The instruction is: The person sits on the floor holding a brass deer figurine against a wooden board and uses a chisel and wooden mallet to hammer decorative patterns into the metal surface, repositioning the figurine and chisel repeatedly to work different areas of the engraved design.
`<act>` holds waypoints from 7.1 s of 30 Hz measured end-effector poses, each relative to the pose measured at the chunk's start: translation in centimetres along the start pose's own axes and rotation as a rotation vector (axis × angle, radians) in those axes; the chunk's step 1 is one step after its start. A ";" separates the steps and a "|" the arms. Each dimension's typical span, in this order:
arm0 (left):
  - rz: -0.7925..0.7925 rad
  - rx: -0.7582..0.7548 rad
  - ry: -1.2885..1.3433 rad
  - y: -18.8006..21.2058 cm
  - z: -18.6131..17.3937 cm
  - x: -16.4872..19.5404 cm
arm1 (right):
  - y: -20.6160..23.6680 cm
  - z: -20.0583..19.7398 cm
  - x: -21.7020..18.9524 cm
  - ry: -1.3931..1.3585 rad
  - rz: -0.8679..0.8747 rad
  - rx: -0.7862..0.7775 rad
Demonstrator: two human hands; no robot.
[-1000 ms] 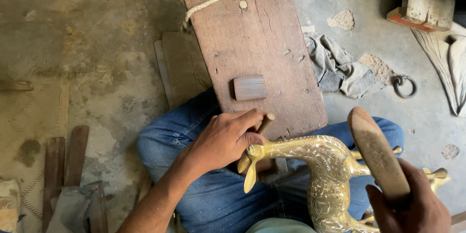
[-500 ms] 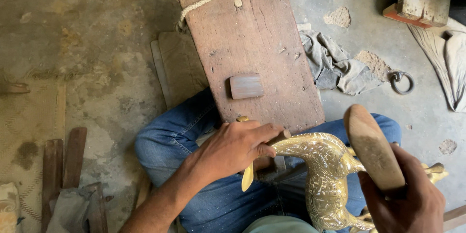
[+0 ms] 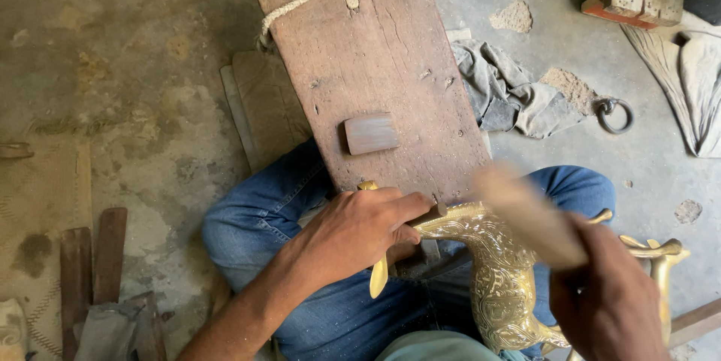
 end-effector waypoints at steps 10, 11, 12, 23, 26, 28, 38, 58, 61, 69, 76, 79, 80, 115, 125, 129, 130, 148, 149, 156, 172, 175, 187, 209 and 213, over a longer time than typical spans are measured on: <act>0.029 0.049 0.050 0.1 -0.1 -0.5 | -1.1 0.4 0.7 0.258 -0.010 -0.177; 0.031 0.061 0.068 0.1 -0.2 -0.6 | -1.2 0.4 1.0 -0.020 0.070 -0.141; 0.026 0.075 0.090 0.1 -0.2 -0.6 | -1.2 0.4 1.2 -0.295 0.147 -0.114; 0.054 0.103 0.130 0.1 -0.6 -0.9 | -2.5 0.3 1.0 0.027 0.037 -0.138; 0.032 0.061 0.154 -0.1 -0.3 -1.1 | -2.8 0.6 0.4 0.261 -0.019 -0.213; 0.013 0.042 0.167 -0.2 -0.2 -1.2 | -3.2 0.5 0.4 0.307 -0.008 -0.255; 0.006 0.069 0.137 0.0 -0.4 -1.3 | -4.0 -1.1 -1.2 0.271 -0.084 -0.168; -0.016 0.082 0.175 0.5 -0.5 -2.1 | -6.1 -1.6 -3.1 0.366 -0.165 -0.193; 0.002 0.108 0.201 0.7 -0.7 -2.1 | -6.0 -1.7 -2.4 0.176 0.070 -0.221; 0.037 0.170 0.162 0.9 -1.2 -2.0 | -6.5 -2.5 -4.7 0.389 -0.197 -0.145; -0.016 0.147 0.190 0.8 -1.0 -2.4 | -7.1 -2.4 -5.5 0.369 -0.198 -0.176; -0.022 0.156 0.185 0.9 -1.0 -2.6 | -7.3 -3.0 -5.5 0.169 -0.168 -0.108; 0.020 0.185 0.203 1.0 -1.1 -2.5 | -7.3 -3.0 -6.0 0.310 -0.277 -0.105; -0.037 0.357 0.281 2.4 -0.4 -4.3 | -10.3 -2.6 -9.1 0.535 -0.365 -0.246; -0.032 0.377 0.270 2.6 -0.4 -4.5 | -11.3 -2.6 -11.3 0.777 -0.358 -0.364; 0.002 0.434 0.250 3.1 -0.6 -4.3 | -11.2 -4.1 -13.5 0.379 -0.530 -0.149; -0.021 0.416 0.273 3.0 -0.5 -4.4 | -11.3 -3.0 -12.7 0.578 -0.414 -0.351; -0.092 0.450 0.380 3.5 0.0 -5.3 | -11.8 -2.8 -14.4 0.831 -0.415 -0.432; -0.090 0.456 0.385 3.6 0.1 -5.3 | -11.6 -2.8 -14.5 0.926 -0.458 -0.441; -0.079 0.515 0.421 4.0 0.5 -5.9 | -11.6 -2.1 -13.3 1.071 -0.378 -0.516; -0.066 0.647 0.379 5.2 1.6 -6.3 | -11.4 -2.2 -16.3 0.901 -0.451 -0.477; -0.032 0.676 0.304 5.4 1.5 -5.8 | -11.3 -2.5 -17.9 0.834 -0.525 -0.407; -0.090 0.768 0.554 5.6 1.0 -5.5 | -11.1 -2.4 -19.7 0.826 -0.560 -0.314; -0.224 0.912 0.685 6.8 0.3 -5.1 | -11.9 -1.5 -26.8 0.900 -0.782 -0.300; -0.243 0.919 0.727 6.8 0.0 -5.2 | -12.5 -1.1 -27.0 1.031 -0.739 -0.330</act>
Point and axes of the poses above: each hand's wrist, its own y-axis away from the middle knuckle, its own z-axis out of the palm, x = y × z, the point moved 5 cm from there along -y, towards the middle knuckle, and after that the axes turned 1 degree about -y, right-handed, at the moved point
